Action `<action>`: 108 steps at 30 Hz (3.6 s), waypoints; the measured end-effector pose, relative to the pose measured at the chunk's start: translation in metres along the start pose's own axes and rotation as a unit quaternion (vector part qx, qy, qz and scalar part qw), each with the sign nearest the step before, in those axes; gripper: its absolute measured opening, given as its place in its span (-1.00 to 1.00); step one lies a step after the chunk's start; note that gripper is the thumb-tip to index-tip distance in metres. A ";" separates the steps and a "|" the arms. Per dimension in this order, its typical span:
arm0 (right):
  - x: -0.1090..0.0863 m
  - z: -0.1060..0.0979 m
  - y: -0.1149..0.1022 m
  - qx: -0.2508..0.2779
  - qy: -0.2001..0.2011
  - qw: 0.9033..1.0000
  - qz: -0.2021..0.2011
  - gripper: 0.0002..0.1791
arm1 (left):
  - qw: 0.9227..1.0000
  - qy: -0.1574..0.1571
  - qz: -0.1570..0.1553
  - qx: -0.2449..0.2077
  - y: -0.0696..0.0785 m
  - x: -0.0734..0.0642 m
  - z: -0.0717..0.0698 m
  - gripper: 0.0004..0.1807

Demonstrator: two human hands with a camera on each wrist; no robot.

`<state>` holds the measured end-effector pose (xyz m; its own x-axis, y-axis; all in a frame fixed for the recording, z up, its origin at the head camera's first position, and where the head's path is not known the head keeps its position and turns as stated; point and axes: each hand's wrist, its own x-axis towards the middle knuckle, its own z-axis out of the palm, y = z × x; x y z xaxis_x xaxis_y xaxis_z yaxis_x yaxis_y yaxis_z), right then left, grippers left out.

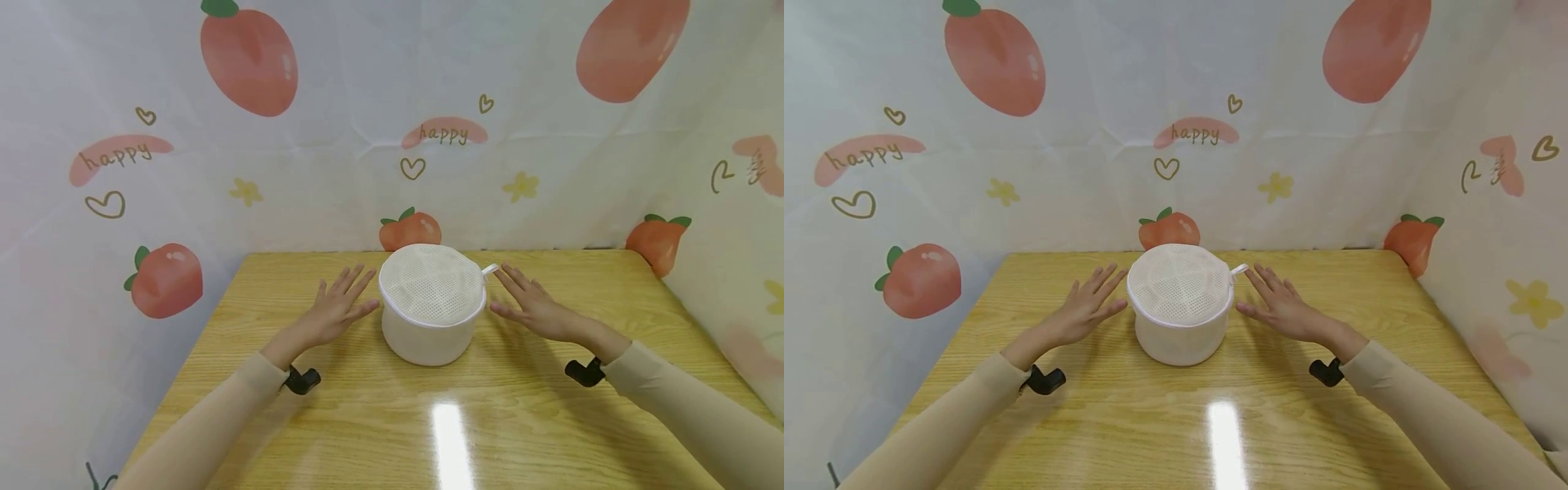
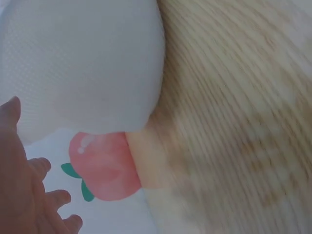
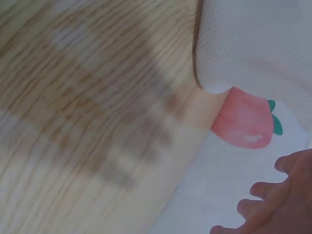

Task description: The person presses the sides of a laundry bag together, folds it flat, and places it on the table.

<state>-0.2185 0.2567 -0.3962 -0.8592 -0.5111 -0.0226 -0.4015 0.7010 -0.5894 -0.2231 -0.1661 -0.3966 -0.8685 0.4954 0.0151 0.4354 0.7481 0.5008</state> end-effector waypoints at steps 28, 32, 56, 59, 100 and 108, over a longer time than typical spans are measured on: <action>-0.009 -0.003 -0.003 0.281 -0.094 0.954 0.035 -0.34 | 0.821 -0.065 -0.020 -0.566 0.004 0.002 -0.002 -0.23; -0.004 -0.002 -0.002 0.387 -0.104 0.916 -0.006 -0.27 | 0.820 -0.071 -0.020 -0.568 0.005 0.002 -0.002 -0.26; 0.010 0.003 -0.011 0.568 -0.144 0.810 -0.023 -0.21 | 0.799 -0.078 -0.052 -0.594 0.012 0.002 0.001 -0.16; 0.011 0.004 -0.011 0.571 -0.146 0.807 -0.026 -0.21 | 0.795 -0.080 -0.049 -0.599 0.012 0.002 0.003 -0.16; 0.027 0.031 -0.018 0.547 -0.119 0.828 -0.016 -0.47 | 0.777 -0.035 -0.073 -0.624 0.028 0.011 0.040 -0.34; 0.028 0.033 -0.018 0.536 -0.114 0.836 -0.007 -0.45 | 0.793 -0.020 -0.086 -0.603 0.030 0.011 0.043 -0.28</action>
<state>-0.2246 0.2135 -0.4131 -0.7255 -0.6823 -0.0902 0.2085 -0.0930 -0.9736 -0.2095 -0.1190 -0.4180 -0.8722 0.4629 -0.1582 -0.2521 -0.1481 0.9563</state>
